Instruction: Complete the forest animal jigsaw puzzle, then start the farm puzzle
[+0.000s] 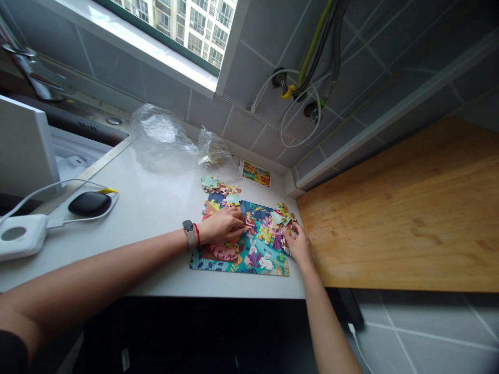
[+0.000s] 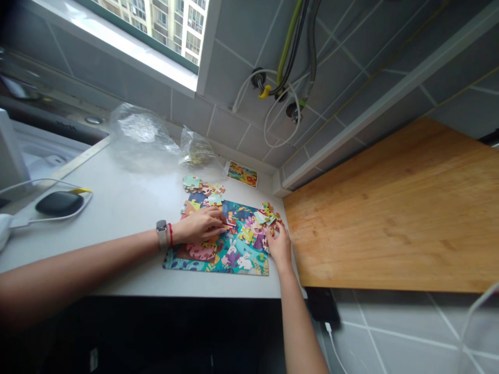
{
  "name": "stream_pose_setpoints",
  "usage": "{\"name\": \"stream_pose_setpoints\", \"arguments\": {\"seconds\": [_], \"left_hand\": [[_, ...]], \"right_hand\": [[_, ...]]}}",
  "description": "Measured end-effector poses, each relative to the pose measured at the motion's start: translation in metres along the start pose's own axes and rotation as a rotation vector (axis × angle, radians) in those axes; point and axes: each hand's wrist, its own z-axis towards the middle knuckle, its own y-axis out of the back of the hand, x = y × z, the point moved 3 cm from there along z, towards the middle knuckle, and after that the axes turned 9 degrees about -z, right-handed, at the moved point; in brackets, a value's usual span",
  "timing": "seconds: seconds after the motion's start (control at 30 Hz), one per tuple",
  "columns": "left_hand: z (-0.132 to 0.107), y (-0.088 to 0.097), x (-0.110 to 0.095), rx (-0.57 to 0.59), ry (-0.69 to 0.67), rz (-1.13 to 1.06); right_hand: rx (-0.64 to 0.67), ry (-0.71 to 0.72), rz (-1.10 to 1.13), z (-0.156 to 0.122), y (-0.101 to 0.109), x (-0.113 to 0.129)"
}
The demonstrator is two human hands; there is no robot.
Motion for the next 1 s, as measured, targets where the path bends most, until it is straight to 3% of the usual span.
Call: {"name": "stream_pose_setpoints", "arguments": {"seconds": [0.17, 0.37, 0.53, 0.7, 0.8, 1.0], "left_hand": [[-0.001, 0.002, -0.002, 0.023, 0.013, 0.083], [-0.001, 0.007, -0.004, 0.027, 0.024, 0.071], [-0.001, 0.007, 0.000, 0.025, 0.014, 0.069], [-0.001, 0.007, 0.000, 0.055, -0.008, 0.106], [-0.001, 0.009, -0.002, 0.051, 0.006, 0.097], [0.000, 0.012, -0.006, 0.014, 0.023, 0.049]], "right_hand": [[0.030, 0.003, 0.004, 0.012, -0.004, -0.007], [0.028, 0.083, 0.039, 0.002, 0.005, -0.004], [-0.103, 0.187, 0.071, -0.012, 0.018, -0.004], [-0.268, 0.177, 0.099, -0.031, 0.038, -0.013], [-0.320, 0.175, 0.138, -0.051, 0.047, -0.007], [-0.112, 0.350, 0.352, -0.098, 0.027, 0.037]]}}
